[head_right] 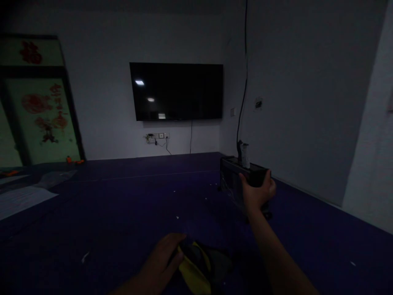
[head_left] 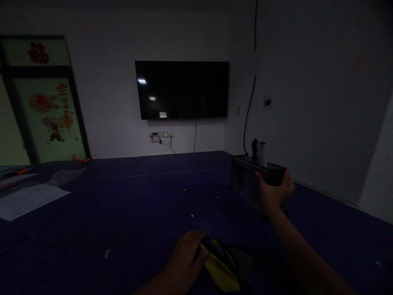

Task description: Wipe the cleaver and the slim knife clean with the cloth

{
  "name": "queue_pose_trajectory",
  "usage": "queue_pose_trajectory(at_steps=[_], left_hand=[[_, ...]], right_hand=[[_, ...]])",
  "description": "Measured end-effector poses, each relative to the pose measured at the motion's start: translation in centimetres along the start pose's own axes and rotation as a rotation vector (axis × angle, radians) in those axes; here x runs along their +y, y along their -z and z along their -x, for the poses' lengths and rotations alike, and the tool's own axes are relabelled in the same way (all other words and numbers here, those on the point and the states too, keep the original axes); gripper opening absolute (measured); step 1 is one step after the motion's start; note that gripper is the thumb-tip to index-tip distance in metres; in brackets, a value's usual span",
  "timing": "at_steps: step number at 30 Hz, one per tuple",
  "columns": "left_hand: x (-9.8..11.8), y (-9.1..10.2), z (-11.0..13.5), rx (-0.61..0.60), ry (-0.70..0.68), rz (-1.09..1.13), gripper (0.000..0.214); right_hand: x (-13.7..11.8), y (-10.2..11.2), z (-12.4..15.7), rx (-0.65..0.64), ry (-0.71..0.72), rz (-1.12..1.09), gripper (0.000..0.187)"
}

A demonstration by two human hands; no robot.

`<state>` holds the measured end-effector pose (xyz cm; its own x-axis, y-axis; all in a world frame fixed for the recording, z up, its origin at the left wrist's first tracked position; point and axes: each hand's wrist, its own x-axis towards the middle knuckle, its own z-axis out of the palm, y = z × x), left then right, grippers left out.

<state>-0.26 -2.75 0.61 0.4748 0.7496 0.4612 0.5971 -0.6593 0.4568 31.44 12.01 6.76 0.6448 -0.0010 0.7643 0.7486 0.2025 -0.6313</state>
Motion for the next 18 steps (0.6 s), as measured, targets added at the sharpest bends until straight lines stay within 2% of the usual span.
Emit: queue_pose_trajectory(at_steps=[4, 9, 11, 14, 16, 17, 18], left_hand=[[0.3, 0.1, 0.1, 0.016, 0.006, -0.009, 0.041], [0.3, 0.1, 0.2, -0.007, 0.016, -0.020, 0.042], [0.1, 0.1, 0.1, -0.015, 0.019, -0.020, 0.042], [-0.1, 0.1, -0.1, -0.017, 0.017, -0.009, 0.042], [-0.1, 0.0, -0.1, -0.001, 0.028, 0.001, 0.041], [-0.1, 0.0, -0.2, 0.006, 0.034, 0.006, 0.041], [0.0, -0.1, -0.2, 0.014, 0.039, 0.012, 0.040]], right_hand=[[-0.3, 0.3, 0.2, -0.015, -0.067, 0.020, 0.097], [-1.6, 1.2, 0.3, -0.033, -0.067, 0.071, 0.105], [-3.0, 1.6, 0.3, -0.005, 0.006, 0.115, 0.105], [-6.3, 2.3, 1.4, -0.013, 0.248, 0.042, 0.093], [-8.7, 3.1, 3.3, -0.161, 0.389, -0.134, 0.066], [-9.8, 3.6, 4.6, -0.292, 0.422, -0.236, 0.050], [-10.6, 4.3, 6.1, -0.483, 0.446, -0.326, 0.039]])
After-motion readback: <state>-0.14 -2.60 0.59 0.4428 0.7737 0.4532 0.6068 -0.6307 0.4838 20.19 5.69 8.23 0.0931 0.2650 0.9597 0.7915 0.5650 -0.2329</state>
